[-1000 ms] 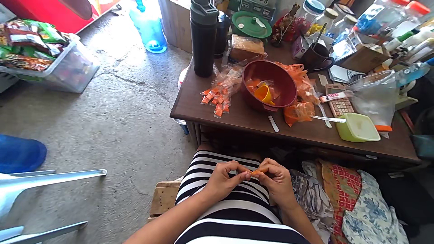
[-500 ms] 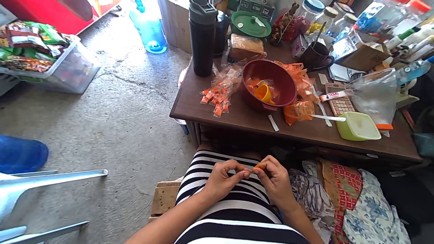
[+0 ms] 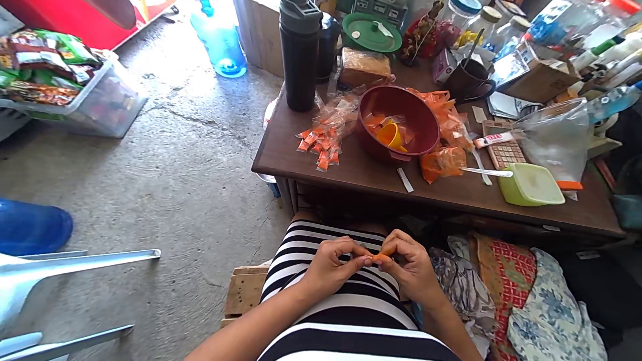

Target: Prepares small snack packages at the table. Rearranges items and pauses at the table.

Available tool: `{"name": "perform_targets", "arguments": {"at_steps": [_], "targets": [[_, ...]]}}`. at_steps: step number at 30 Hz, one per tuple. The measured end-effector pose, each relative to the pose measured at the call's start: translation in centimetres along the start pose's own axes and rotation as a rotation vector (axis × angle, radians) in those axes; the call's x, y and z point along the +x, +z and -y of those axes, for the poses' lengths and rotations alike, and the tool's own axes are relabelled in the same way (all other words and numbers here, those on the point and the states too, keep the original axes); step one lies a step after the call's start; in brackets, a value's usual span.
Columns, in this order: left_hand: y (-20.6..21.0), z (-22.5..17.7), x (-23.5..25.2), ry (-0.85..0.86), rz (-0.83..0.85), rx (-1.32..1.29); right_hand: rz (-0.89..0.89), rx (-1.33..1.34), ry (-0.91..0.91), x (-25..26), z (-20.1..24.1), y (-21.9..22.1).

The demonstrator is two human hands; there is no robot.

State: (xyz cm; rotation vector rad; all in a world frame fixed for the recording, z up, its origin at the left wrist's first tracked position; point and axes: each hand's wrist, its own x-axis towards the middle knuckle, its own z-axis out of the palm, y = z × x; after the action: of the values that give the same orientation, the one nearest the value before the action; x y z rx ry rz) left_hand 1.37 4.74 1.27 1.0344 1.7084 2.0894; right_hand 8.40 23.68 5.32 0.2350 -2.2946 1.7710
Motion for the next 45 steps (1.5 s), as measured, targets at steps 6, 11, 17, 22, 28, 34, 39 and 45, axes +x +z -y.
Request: {"name": "perform_targets", "arguments": {"at_steps": [6,11,17,22,28,34,39,45], "targets": [[0.0,0.0,-0.1,-0.04,-0.068,-0.018,0.015,0.02,-0.057,0.1,0.6,-1.9],[0.1,0.0,-0.1,-0.064,-0.113,-0.001,-0.135,0.018,0.064,0.0,0.5,-1.4],[0.1,0.1,0.0,-0.03,-0.091,0.041,-0.095,-0.004,0.11,0.2,0.5,-0.3],[0.0,0.4,0.1,0.0,-0.076,0.063,-0.121,-0.012,0.124,0.4,0.6,-0.2],[0.0,0.5,0.2,-0.008,-0.063,0.061,-0.158,0.043,0.124,0.6,0.7,0.0],[-0.1,0.5,0.3,-0.005,-0.075,0.064,-0.155,0.123,0.169,0.7,0.5,0.0],[-0.2,0.6,0.3,-0.011,-0.083,0.073,-0.138,0.192,0.203,0.7,0.1,-0.6],[-0.2,0.6,0.3,-0.023,-0.091,0.065,-0.071,0.139,0.206,0.5,0.4,-1.1]]}}
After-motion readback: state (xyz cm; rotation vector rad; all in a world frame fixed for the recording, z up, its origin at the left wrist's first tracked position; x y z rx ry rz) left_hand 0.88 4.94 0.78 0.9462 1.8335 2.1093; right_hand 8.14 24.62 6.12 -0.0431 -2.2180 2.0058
